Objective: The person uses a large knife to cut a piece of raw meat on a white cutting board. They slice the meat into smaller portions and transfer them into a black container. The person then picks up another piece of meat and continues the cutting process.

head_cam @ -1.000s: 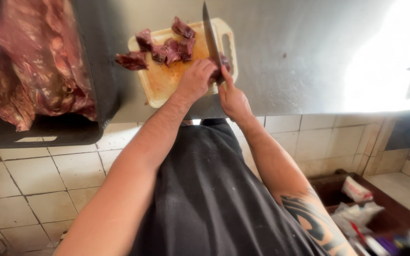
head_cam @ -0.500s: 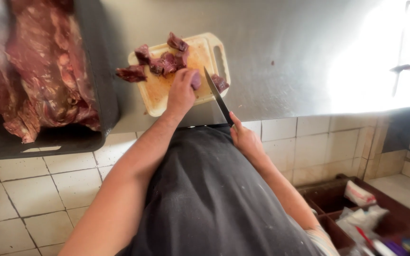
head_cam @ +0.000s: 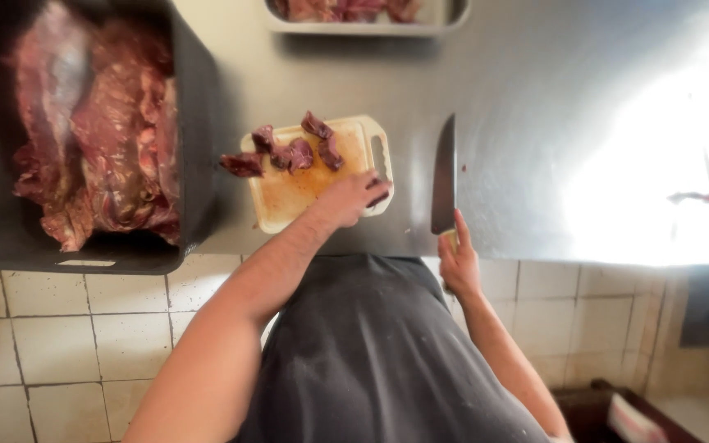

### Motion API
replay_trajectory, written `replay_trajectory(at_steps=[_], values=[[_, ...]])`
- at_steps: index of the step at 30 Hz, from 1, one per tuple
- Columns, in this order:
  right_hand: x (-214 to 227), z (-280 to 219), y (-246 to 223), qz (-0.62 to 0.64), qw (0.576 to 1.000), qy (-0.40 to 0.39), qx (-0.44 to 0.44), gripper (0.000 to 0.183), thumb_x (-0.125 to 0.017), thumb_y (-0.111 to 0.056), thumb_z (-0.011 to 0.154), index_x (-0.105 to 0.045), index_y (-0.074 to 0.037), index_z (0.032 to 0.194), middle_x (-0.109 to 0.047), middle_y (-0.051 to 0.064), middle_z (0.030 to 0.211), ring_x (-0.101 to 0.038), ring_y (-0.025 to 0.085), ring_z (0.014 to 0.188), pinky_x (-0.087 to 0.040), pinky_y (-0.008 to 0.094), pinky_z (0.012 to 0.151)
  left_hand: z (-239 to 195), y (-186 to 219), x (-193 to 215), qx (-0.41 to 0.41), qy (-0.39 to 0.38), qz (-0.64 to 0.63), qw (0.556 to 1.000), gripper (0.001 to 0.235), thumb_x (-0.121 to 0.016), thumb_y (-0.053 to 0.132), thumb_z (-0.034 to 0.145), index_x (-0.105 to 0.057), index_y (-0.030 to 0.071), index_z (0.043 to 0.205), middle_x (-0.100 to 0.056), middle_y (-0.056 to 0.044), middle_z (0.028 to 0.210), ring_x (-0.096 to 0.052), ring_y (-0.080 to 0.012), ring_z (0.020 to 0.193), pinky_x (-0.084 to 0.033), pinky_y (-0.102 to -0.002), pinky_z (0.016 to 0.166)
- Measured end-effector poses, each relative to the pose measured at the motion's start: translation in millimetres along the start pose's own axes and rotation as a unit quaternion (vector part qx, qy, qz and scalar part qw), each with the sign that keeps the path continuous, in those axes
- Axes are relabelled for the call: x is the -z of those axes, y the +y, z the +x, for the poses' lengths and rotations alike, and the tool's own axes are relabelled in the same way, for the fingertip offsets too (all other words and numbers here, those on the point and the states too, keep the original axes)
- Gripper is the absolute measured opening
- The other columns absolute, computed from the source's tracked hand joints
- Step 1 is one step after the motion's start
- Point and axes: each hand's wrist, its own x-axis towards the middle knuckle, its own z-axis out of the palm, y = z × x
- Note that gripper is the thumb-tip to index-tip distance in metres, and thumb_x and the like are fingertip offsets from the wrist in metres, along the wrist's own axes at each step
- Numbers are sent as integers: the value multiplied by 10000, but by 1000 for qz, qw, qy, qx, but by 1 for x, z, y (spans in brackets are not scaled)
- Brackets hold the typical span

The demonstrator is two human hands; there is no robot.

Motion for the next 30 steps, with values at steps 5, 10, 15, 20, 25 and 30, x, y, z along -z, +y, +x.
replay_trajectory(at_steps=[5,10,15,20,25,30], values=[[19,36,46,16,999,0,-29,610,-526,-425,1015,-346,-414,1598,-728,175,806,-726,388,792,-572,532,716,33,-5,-66,22,-31,85,996,287,-743,120,843,-616,254,1063,-568,-63,1122,-712,-362,921,-621,-472,757],[33,58,60,43,998,-19,-31,627,-550,-394,999,-360,-396,1596,-732,162,806,-730,369,806,-574,521,728,59,2,-23,226,-112,-113,961,466,-826,217,691,-626,296,1104,-592,-33,1161,-707,-358,1041,-587,-447,921],[47,75,53,44,997,-50,-25,625,-574,-362,997,-383,-405,1590,-735,188,809,-731,387,861,-565,532,772,105,1,115,328,45,-394,857,692,-851,104,582,-665,215,1239,-701,-40,1093,-711,-265,1061,-550,-391,963],[68,80,10,-4,991,-113,-69,620,-496,-411,985,-369,-419,1592,-704,101,890,-589,239,641,-466,385,687,123,-57,205,355,410,-318,777,733,-782,195,958,-345,190,1547,-345,-146,1608,-775,-309,1227,-700,-260,968],[55,84,19,-11,995,-88,-36,625,-519,-409,996,-357,-408,1600,-725,118,848,-675,315,771,-517,464,764,77,-60,166,317,142,-157,924,699,-761,233,822,-527,154,1476,-531,-133,1448,-608,-324,1167,-535,-454,1012],[31,72,35,-20,998,-58,-33,620,-545,-400,1013,-351,-417,1602,-748,176,846,-726,411,873,-555,542,804,42,-86,60,159,-121,133,971,814,-927,562,629,-669,217,1319,-443,-141,1504,-316,-408,1485,-452,-553,1118]])
